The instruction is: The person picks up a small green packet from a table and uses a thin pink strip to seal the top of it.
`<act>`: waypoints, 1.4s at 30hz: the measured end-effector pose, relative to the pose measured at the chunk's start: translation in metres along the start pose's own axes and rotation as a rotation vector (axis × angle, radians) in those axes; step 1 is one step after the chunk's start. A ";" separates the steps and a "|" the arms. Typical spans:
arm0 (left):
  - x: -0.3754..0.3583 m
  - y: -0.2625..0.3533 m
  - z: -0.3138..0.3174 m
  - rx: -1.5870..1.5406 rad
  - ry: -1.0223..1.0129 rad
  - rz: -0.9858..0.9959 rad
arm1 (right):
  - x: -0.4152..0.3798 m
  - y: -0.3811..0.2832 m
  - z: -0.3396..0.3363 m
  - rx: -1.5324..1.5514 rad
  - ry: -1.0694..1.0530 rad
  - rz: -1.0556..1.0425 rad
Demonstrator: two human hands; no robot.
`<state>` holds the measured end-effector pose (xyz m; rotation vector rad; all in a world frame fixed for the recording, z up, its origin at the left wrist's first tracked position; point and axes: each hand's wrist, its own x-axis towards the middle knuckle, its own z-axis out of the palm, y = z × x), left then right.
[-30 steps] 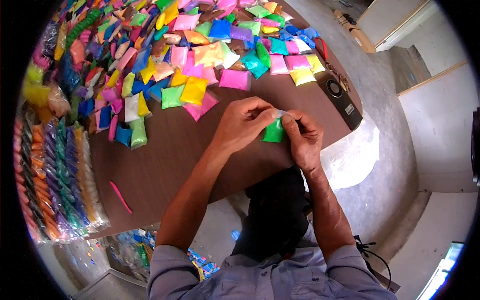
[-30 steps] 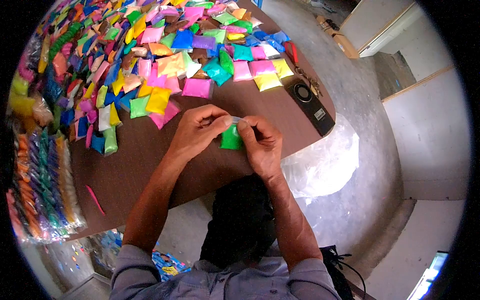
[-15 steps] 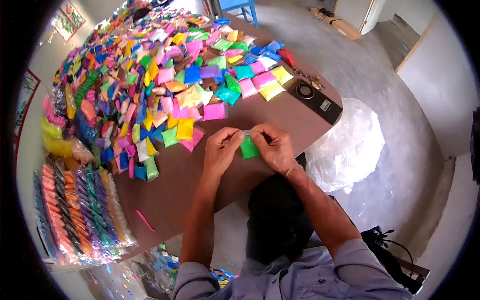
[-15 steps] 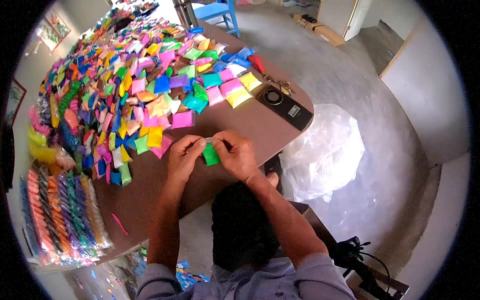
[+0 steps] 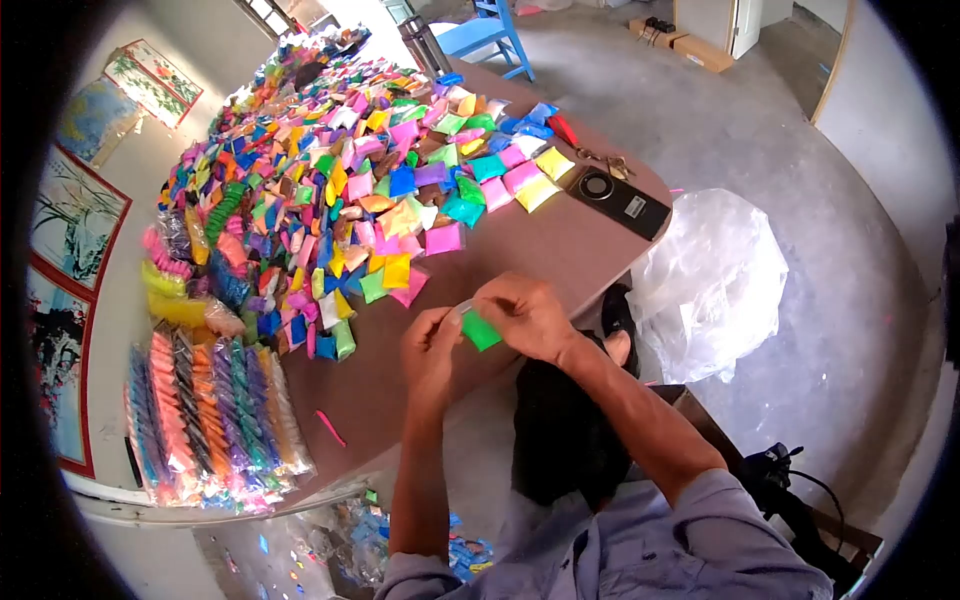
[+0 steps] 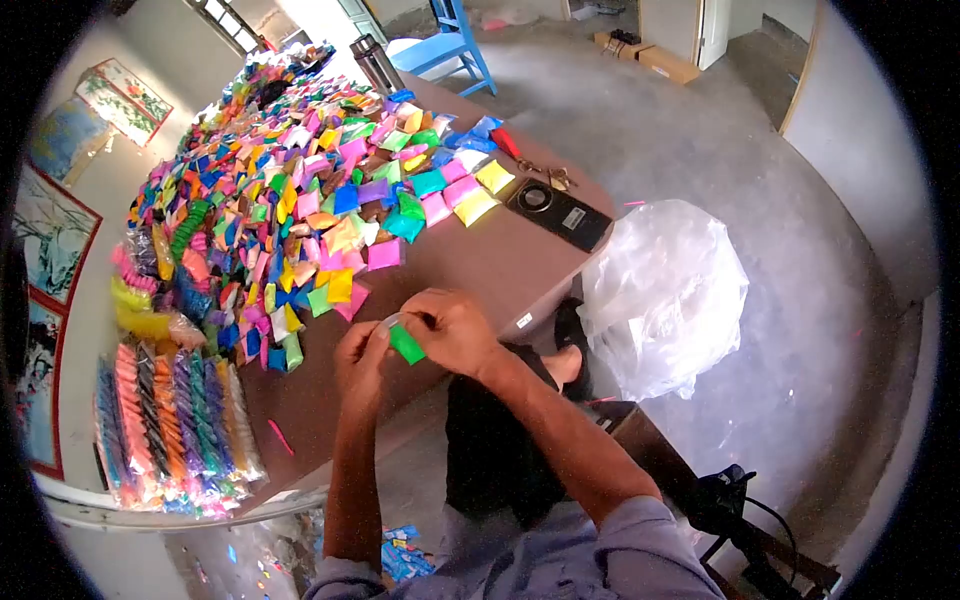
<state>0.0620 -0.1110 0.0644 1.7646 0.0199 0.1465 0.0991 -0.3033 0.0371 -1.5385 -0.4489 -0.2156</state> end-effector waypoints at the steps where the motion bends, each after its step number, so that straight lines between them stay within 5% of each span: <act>1: -0.009 0.001 -0.004 0.010 -0.003 -0.002 | -0.004 -0.008 0.004 -0.007 -0.018 0.008; 11: -0.092 0.026 -0.006 0.092 0.230 0.049 | -0.062 -0.044 0.054 0.295 0.061 0.253; 26: -0.119 0.019 -0.005 -0.031 0.273 0.020 | -0.074 -0.052 0.049 0.211 -0.049 0.122; 42: -0.093 0.023 0.009 0.044 0.253 -0.006 | -0.065 -0.050 0.026 0.249 0.090 0.097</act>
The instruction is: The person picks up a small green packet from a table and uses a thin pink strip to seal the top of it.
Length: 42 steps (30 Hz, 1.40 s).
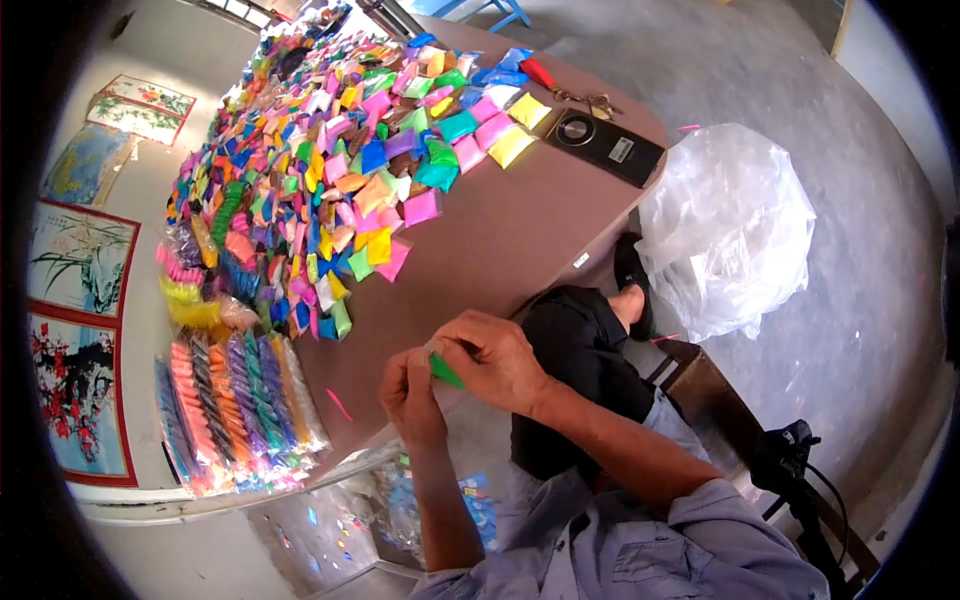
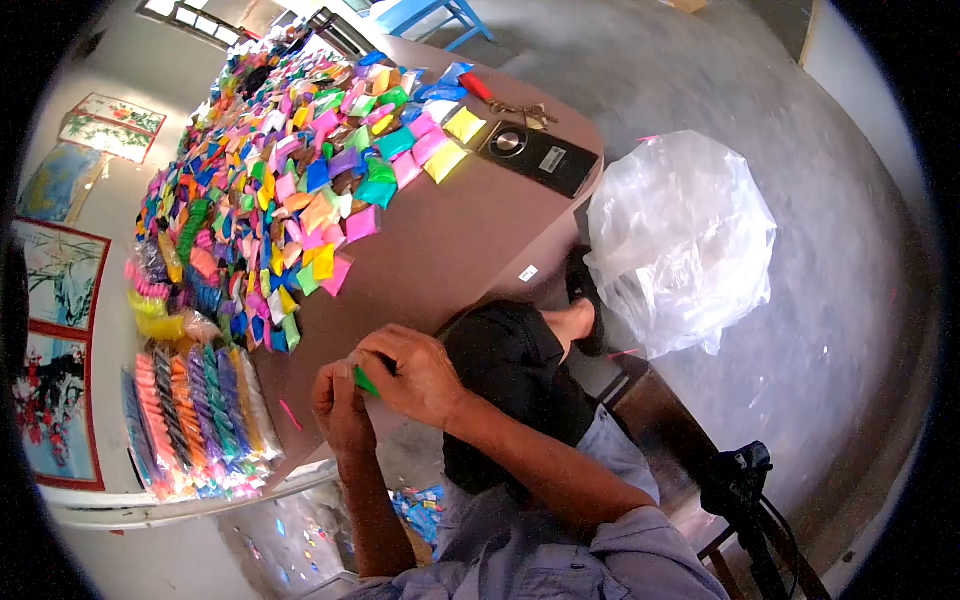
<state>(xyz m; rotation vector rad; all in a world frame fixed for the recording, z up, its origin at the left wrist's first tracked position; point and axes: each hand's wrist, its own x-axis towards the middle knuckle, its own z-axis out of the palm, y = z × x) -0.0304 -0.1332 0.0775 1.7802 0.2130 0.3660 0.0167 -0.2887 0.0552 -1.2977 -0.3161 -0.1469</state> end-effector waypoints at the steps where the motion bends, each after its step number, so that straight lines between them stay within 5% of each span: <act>1: 0.002 0.003 0.006 0.003 -0.008 -0.002 | 0.002 0.001 -0.003 0.004 0.016 -0.003; 3: 0.005 0.009 0.021 -0.028 0.084 -0.031 | 0.006 0.000 -0.009 0.006 0.030 0.016; 11: 0.021 0.008 0.032 -0.005 -0.062 0.015 | 0.021 -0.009 -0.037 -0.044 0.096 0.020; 18: 0.015 0.007 0.046 -0.047 -0.124 0.053 | 0.019 0.005 -0.056 0.136 -0.037 0.088; 24: 0.001 0.010 0.044 -0.276 -0.030 -0.130 | -0.003 0.000 -0.037 0.208 -0.004 0.110; 36: -0.017 -0.012 -0.007 -0.134 -0.050 0.031 | -0.026 0.020 0.016 0.296 -0.054 0.210; 42: -0.028 -0.021 -0.009 -0.124 0.024 -0.122 | -0.035 0.034 0.021 0.266 -0.055 0.213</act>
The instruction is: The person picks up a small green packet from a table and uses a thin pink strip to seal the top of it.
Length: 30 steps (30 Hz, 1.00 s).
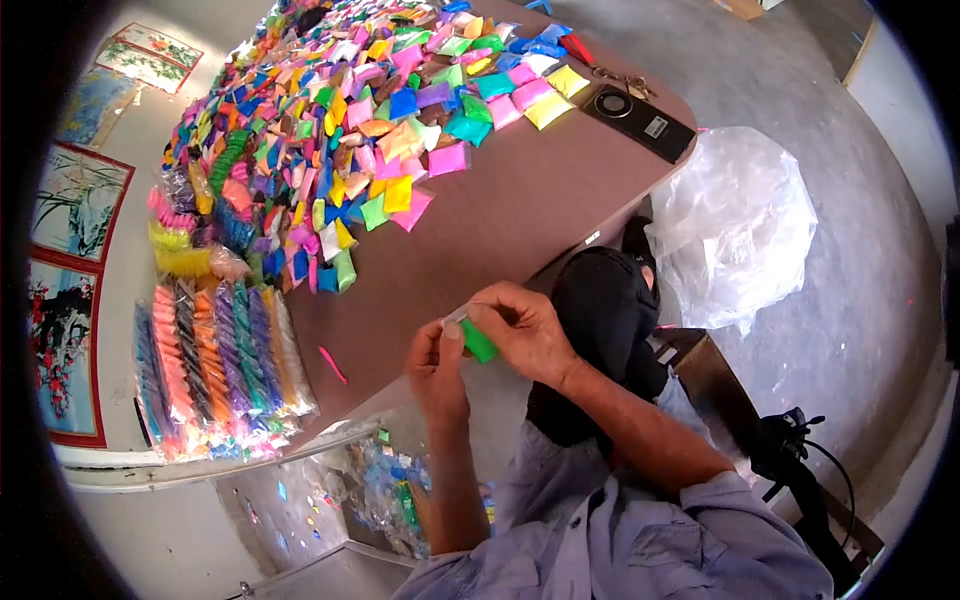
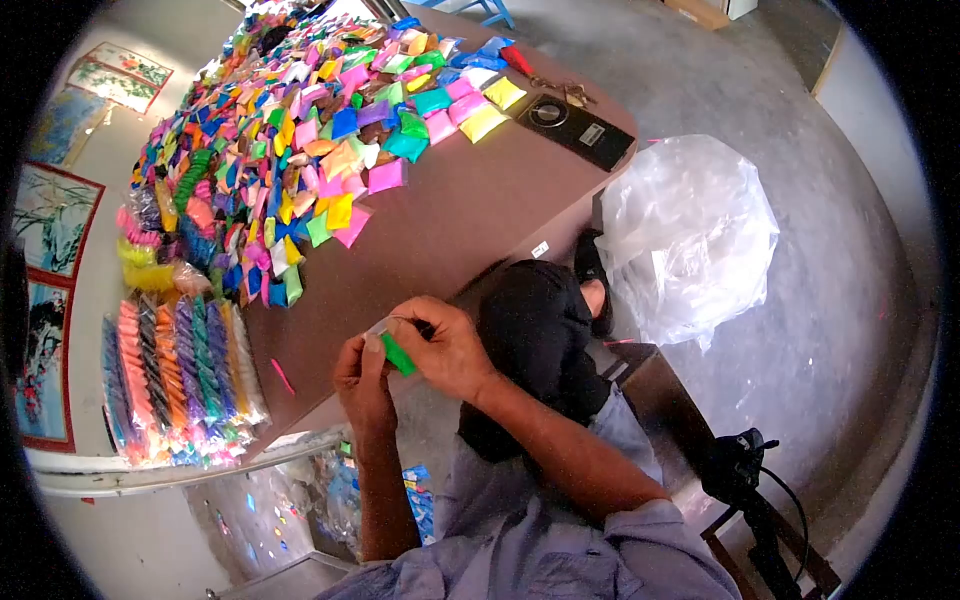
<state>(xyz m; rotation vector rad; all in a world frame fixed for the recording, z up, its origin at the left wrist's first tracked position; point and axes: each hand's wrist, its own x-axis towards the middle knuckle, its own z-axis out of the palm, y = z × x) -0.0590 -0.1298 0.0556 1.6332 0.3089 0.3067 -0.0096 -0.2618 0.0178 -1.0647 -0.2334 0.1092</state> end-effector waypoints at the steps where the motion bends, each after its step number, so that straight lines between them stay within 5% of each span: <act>1: 0.000 -0.001 0.000 -0.002 -0.003 -0.003 | 0.000 0.000 -0.001 -0.030 0.011 0.002; 6: 0.003 -0.001 -0.001 0.054 -0.022 0.131 | 0.001 0.002 0.003 0.003 0.043 0.035; 30: 0.000 -0.022 0.001 0.024 -0.036 -0.008 | -0.003 0.018 -0.013 -0.089 -0.010 0.015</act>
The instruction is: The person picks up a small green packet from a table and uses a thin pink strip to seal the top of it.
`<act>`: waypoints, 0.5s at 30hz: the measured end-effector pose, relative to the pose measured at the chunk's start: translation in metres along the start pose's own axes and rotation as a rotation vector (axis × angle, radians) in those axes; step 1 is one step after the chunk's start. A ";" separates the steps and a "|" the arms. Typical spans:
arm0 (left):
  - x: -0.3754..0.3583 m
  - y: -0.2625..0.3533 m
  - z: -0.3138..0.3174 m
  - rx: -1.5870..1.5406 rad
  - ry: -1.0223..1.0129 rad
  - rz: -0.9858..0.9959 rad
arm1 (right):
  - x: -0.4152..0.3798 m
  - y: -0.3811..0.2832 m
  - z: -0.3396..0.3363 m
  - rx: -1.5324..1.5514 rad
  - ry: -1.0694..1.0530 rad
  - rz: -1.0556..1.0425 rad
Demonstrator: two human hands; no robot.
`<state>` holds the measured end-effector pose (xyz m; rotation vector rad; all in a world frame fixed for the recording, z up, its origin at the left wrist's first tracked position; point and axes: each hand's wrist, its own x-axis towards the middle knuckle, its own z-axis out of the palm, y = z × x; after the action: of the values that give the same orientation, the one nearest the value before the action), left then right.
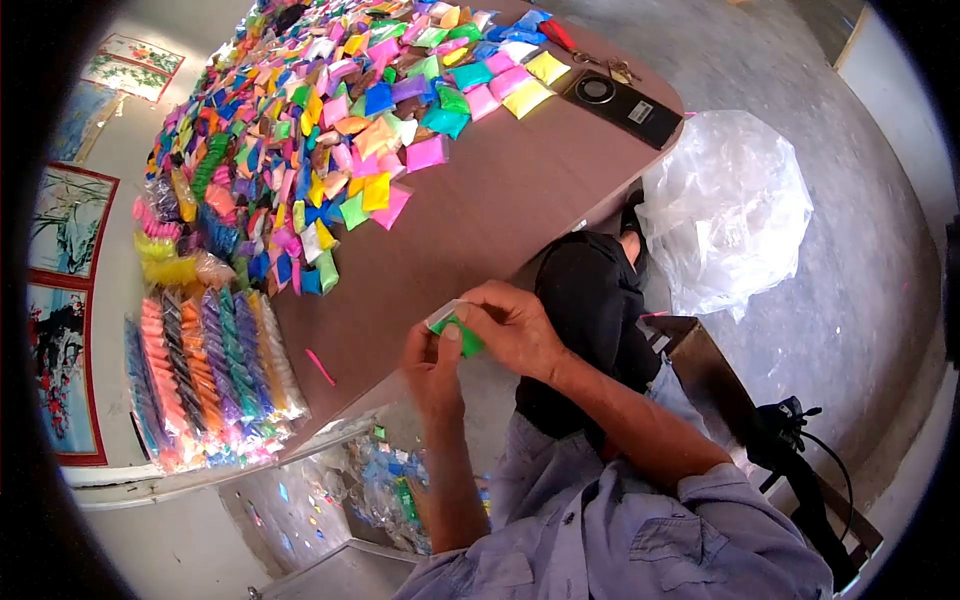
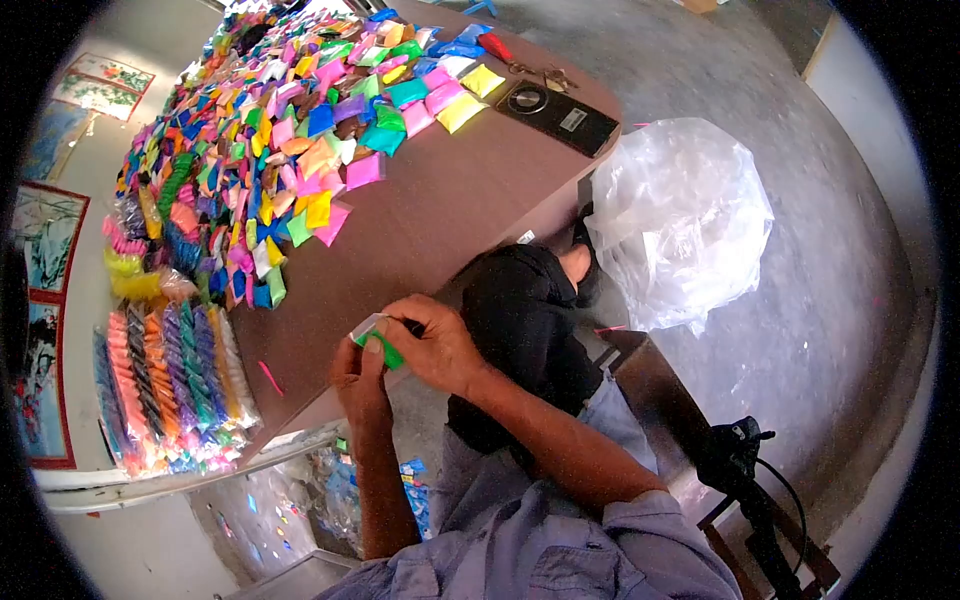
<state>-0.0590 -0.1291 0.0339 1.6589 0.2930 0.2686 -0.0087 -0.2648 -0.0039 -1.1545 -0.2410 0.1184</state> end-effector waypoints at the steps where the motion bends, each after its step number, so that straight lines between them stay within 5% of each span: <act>1: 0.000 -0.002 0.000 0.000 -0.003 -0.001 | 0.000 -0.001 -0.001 0.009 0.018 -0.015; 15: 0.005 -0.007 -0.008 0.025 -0.091 0.011 | 0.004 0.002 0.000 0.072 0.025 0.027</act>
<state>-0.0575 -0.1196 0.0280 1.6930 0.2200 0.1975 -0.0051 -0.2628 -0.0055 -1.0869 -0.1973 0.1359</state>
